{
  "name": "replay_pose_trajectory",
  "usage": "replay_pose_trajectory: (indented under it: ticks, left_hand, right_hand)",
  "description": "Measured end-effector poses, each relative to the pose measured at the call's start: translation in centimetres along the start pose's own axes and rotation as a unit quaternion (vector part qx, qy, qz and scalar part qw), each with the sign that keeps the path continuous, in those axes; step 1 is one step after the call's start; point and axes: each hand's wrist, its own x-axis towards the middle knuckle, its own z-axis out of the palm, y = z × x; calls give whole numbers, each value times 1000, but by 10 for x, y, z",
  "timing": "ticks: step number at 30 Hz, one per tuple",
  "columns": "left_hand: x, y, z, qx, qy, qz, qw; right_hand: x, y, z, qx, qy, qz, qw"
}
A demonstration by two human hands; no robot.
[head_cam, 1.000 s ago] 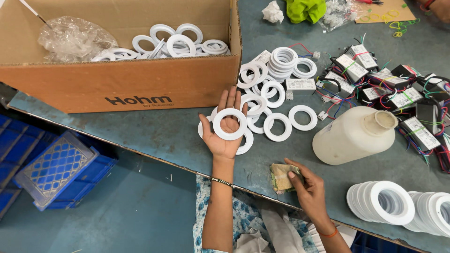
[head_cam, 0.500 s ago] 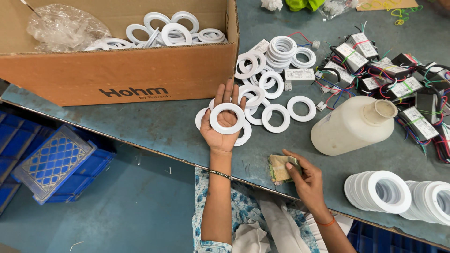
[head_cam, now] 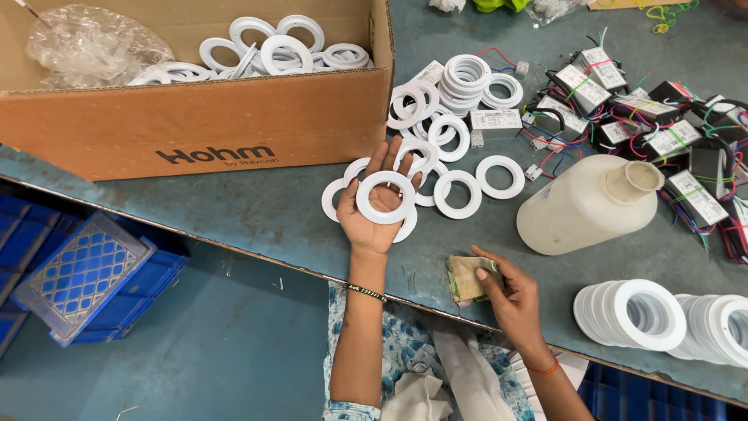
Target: The person sits at a factory workbench and wipes white plastic trim rings one at a time with a small sponge pad, rubbing the ring surfaces and setting each ring back on the table among a pile of similar rings. A plastic bottle and boxes of rings sit on the bench.
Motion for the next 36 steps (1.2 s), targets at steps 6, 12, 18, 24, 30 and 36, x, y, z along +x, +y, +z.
replay_pose_trajectory:
  ticks: [6, 12, 18, 24, 30, 36]
  left_hand:
    - [1, -9, -5, 23, 30, -92, 995]
    - [-2, -15, 16, 53, 22, -163, 985]
    - [0, -16, 43, 56, -12, -169, 984]
    - [1, -13, 49, 21, 2, -160, 987]
    - [0, -12, 50, 34, -5, -156, 987]
    - [-2, -13, 43, 30, -13, -149, 988]
  right_hand:
    - [-1, -10, 4, 24, 31, -12, 999]
    - [-6, -26, 7, -25, 89, -97, 991]
    - [-6, -33, 10, -67, 93, -118, 986]
    - [-5, -32, 10, -82, 84, -113, 987]
    - [-4, -30, 10, -75, 81, -110, 988]
    - [-4, -31, 10, -76, 76, -104, 989]
